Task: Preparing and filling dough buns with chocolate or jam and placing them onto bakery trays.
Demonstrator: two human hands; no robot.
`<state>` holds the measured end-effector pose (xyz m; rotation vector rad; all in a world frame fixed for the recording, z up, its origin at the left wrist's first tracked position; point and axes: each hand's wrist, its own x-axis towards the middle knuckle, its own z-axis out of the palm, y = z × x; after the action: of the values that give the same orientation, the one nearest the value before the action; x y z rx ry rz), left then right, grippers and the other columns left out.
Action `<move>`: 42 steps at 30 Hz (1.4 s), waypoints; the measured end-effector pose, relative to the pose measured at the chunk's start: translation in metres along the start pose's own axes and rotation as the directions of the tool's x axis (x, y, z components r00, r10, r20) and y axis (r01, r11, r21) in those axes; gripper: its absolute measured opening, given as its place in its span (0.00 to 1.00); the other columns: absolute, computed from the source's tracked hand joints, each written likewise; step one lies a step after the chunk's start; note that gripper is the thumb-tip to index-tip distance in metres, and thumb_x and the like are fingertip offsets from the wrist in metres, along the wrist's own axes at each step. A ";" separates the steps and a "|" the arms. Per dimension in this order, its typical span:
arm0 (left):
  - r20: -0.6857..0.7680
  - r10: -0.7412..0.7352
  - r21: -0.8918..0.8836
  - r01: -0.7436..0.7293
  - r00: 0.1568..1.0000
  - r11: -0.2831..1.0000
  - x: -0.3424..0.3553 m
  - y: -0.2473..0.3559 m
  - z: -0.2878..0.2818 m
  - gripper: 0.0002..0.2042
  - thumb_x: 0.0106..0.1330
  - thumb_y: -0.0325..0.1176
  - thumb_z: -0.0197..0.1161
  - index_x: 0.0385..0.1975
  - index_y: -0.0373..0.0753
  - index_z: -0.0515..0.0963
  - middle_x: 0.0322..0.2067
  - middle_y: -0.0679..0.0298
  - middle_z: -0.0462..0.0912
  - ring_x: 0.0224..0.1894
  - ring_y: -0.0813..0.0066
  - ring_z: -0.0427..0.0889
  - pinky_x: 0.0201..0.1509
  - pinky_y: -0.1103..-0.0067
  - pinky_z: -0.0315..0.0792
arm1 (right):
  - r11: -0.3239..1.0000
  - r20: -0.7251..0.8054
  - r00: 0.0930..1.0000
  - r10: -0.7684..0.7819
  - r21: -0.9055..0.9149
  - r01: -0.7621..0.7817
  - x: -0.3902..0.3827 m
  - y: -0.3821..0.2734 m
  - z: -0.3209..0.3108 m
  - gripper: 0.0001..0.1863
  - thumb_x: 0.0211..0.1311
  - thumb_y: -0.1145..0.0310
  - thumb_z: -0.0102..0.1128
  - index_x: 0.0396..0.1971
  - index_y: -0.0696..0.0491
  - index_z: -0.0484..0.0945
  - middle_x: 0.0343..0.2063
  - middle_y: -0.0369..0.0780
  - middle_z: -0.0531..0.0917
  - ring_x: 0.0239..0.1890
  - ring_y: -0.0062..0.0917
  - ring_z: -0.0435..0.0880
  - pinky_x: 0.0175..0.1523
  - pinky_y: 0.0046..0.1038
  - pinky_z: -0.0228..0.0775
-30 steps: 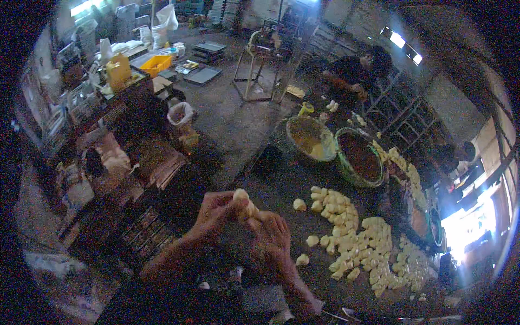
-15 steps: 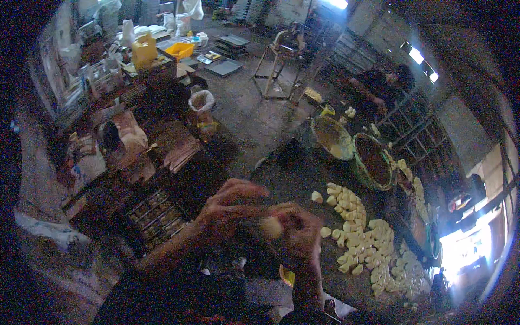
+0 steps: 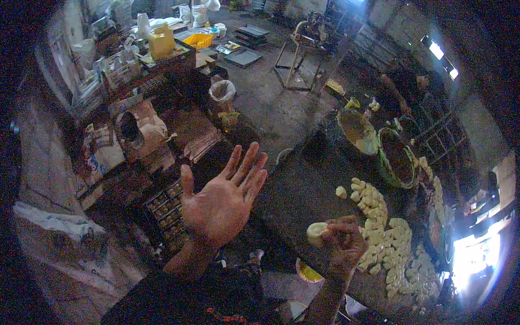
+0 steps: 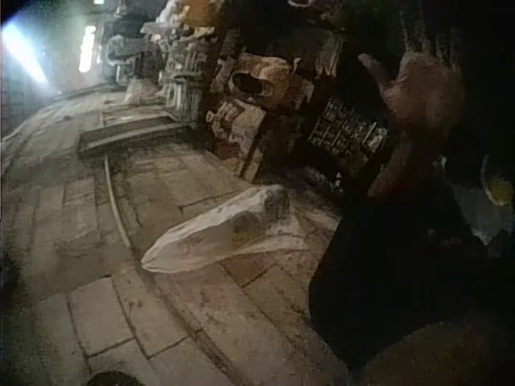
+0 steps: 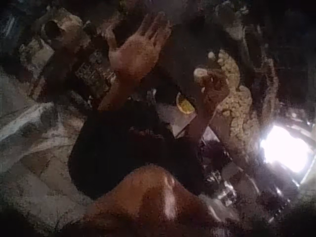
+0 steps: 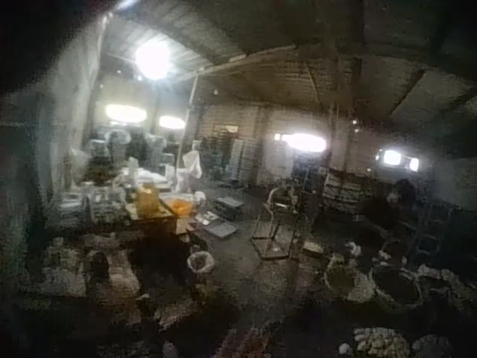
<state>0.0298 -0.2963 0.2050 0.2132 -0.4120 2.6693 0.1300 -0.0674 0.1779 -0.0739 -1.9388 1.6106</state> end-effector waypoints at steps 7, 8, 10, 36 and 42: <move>0.016 -0.034 0.102 0.032 0.999 0.994 0.000 -0.003 -0.008 0.38 0.64 0.60 0.52 0.63 0.35 0.56 0.63 0.48 0.59 0.68 0.58 0.55 0.72 0.64 0.51 | 0.999 0.049 0.998 0.033 0.042 -0.035 -0.001 -0.013 0.010 0.13 0.45 0.76 0.73 0.31 0.55 0.78 0.32 0.40 0.81 0.37 0.25 0.81 0.43 0.27 0.76; 0.010 -0.047 0.101 0.046 0.999 0.994 -0.002 -0.002 -0.016 0.38 0.64 0.60 0.52 0.63 0.35 0.56 0.63 0.48 0.59 0.68 0.58 0.55 0.72 0.64 0.51 | 0.999 0.035 0.999 0.037 0.038 -0.038 -0.001 -0.011 0.013 0.13 0.45 0.76 0.73 0.31 0.55 0.78 0.32 0.40 0.81 0.37 0.25 0.81 0.43 0.27 0.76; -0.042 -0.188 0.973 0.083 0.981 0.215 -0.008 -0.004 -0.040 0.27 0.65 0.43 0.61 0.59 0.34 0.65 0.56 0.50 0.69 0.61 0.64 0.68 0.61 0.71 0.67 | 0.993 0.021 0.993 0.112 0.039 -0.113 0.000 -0.005 0.014 0.13 0.47 0.78 0.71 0.33 0.56 0.78 0.33 0.41 0.83 0.36 0.24 0.82 0.43 0.26 0.76; 0.036 0.003 0.940 -0.033 0.999 -0.340 0.057 -0.121 -0.185 0.10 0.61 0.27 0.64 0.42 0.34 0.80 0.36 0.58 0.80 0.41 0.72 0.81 0.40 0.79 0.76 | 0.922 0.136 0.922 0.362 -0.199 -0.332 0.065 0.137 -0.053 0.13 0.54 0.75 0.59 0.41 0.55 0.80 0.36 0.42 0.81 0.40 0.31 0.81 0.47 0.32 0.72; -0.209 -0.019 0.688 0.134 0.978 -0.713 0.103 -0.124 -0.253 0.08 0.61 0.25 0.63 0.39 0.32 0.80 0.35 0.59 0.81 0.40 0.73 0.81 0.40 0.80 0.76 | 0.768 0.201 0.766 0.610 -0.387 -0.510 0.083 0.208 -0.071 0.12 0.54 0.72 0.64 0.40 0.55 0.81 0.36 0.43 0.85 0.42 0.28 0.84 0.48 0.27 0.74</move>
<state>-0.0298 -0.0680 0.0196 0.6201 2.4763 1.4113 0.0280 0.0827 0.0291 -0.6304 -2.5951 1.7387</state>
